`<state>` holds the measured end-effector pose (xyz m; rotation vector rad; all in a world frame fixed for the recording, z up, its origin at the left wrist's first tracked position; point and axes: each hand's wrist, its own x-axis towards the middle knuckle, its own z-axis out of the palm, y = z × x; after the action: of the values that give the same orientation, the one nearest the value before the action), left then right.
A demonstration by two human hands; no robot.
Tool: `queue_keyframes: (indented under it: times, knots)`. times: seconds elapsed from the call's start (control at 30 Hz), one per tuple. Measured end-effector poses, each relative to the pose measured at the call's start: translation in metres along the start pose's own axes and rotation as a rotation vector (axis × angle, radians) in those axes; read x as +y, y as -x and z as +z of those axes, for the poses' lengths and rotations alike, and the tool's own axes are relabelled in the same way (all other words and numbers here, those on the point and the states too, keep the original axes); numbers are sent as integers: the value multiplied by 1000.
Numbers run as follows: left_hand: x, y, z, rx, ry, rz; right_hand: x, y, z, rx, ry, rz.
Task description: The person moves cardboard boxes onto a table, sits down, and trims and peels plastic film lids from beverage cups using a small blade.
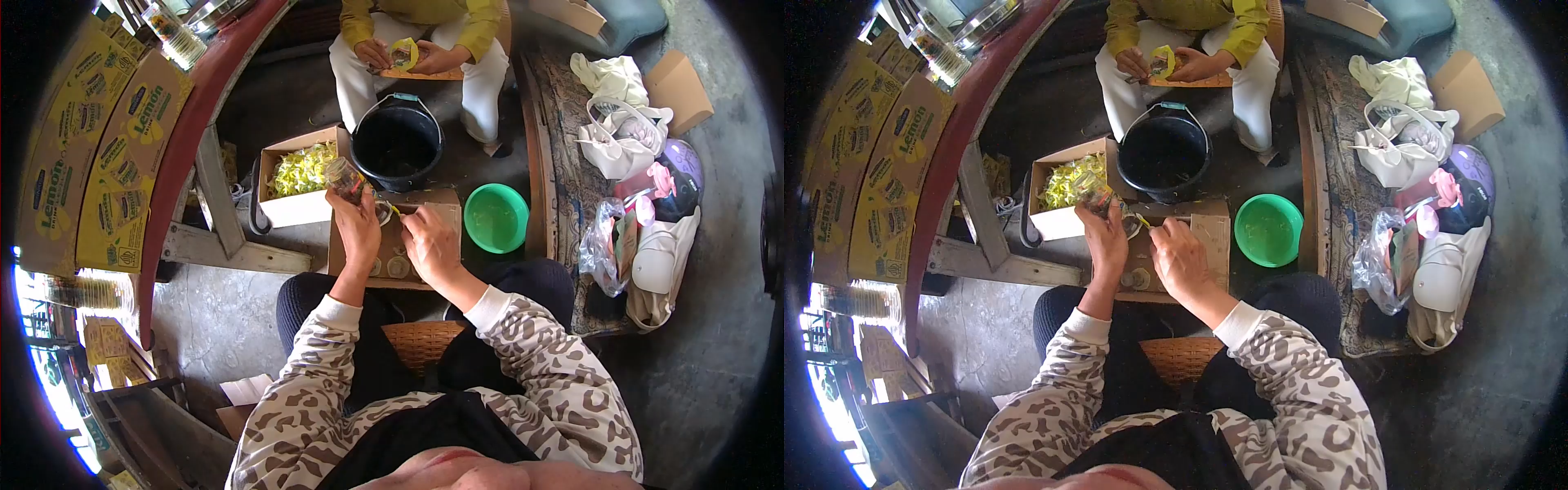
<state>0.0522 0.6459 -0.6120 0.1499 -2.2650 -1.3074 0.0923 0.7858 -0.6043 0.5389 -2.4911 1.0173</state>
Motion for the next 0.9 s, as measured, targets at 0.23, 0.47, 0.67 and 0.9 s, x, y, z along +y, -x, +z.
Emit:
queue_keyframes:
  times: [0.23,0.47,0.67,0.9]
  knots:
    - [24,13,0,-145,125,-122,14,-7,5,-56,15,197]
    - [9,-4,-3,-28,140,-88,13,-11,-13,98,-108,191]
    - [16,-10,-12,-19,123,-72,4,-12,-17,107,-55,61]
    - [22,-8,-11,4,155,-147,-2,-8,-20,51,8,-53]
